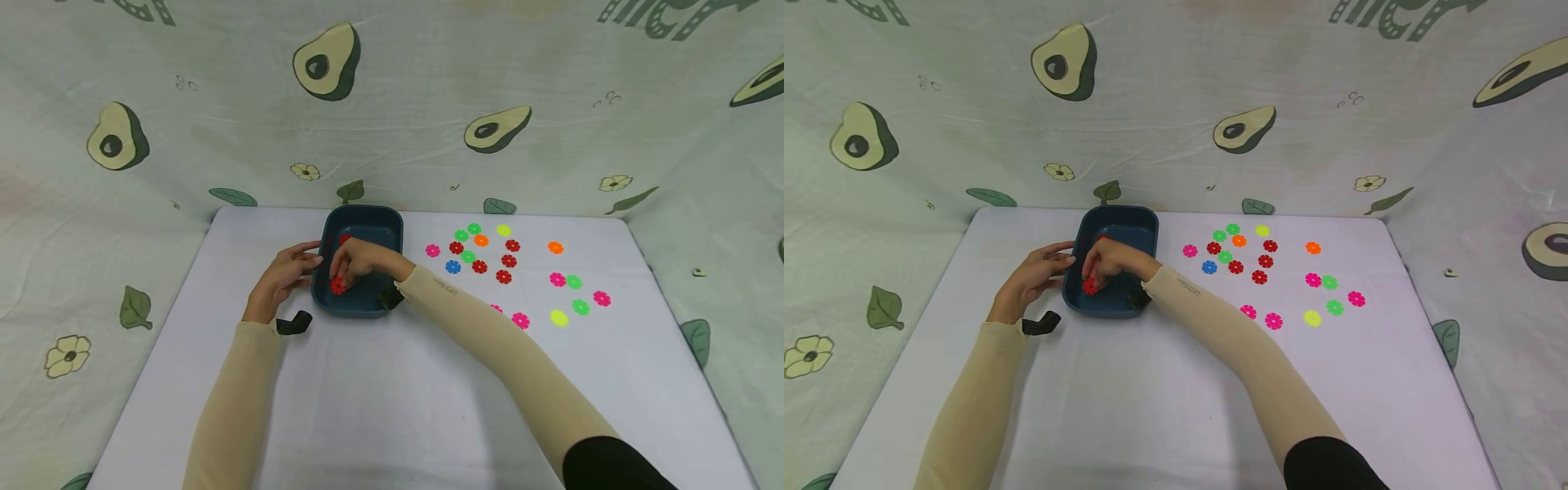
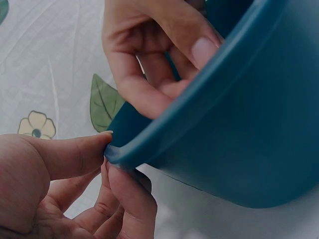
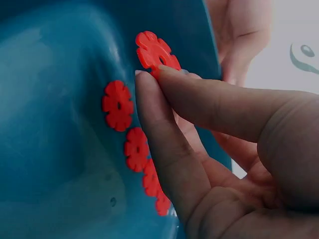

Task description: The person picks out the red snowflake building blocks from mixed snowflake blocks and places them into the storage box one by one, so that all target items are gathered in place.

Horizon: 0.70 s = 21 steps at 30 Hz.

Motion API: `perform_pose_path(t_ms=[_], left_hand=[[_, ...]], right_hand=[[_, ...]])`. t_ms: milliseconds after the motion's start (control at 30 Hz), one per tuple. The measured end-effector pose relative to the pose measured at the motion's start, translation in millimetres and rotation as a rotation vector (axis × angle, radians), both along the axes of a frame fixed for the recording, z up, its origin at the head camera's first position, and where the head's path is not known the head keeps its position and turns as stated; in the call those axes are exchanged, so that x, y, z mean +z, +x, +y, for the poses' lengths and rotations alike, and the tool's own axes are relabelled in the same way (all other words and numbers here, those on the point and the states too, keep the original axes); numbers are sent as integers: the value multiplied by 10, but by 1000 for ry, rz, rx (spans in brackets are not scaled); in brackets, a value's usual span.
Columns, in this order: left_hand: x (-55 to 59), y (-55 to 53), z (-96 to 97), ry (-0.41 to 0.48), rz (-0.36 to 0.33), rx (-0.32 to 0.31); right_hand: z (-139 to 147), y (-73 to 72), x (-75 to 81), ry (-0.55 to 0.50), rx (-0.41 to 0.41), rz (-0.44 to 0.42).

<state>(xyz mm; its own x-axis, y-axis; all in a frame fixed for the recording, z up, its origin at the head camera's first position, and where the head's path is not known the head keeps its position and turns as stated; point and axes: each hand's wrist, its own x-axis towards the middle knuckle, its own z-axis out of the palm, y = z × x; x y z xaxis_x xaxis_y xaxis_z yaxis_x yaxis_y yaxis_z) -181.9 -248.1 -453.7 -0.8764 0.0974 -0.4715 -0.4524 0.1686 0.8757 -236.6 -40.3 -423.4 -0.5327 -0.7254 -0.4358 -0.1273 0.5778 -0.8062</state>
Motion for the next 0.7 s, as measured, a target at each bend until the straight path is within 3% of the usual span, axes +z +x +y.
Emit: perform_pose_path(t_ms=[467,700], left_hand=[[3,-4,17,-4,1,10],[-6,-8,9,4,3,17]], right_hand=[[-118,-81,-117,45,82,-36],[-183,-57,-141,61,112,19]])
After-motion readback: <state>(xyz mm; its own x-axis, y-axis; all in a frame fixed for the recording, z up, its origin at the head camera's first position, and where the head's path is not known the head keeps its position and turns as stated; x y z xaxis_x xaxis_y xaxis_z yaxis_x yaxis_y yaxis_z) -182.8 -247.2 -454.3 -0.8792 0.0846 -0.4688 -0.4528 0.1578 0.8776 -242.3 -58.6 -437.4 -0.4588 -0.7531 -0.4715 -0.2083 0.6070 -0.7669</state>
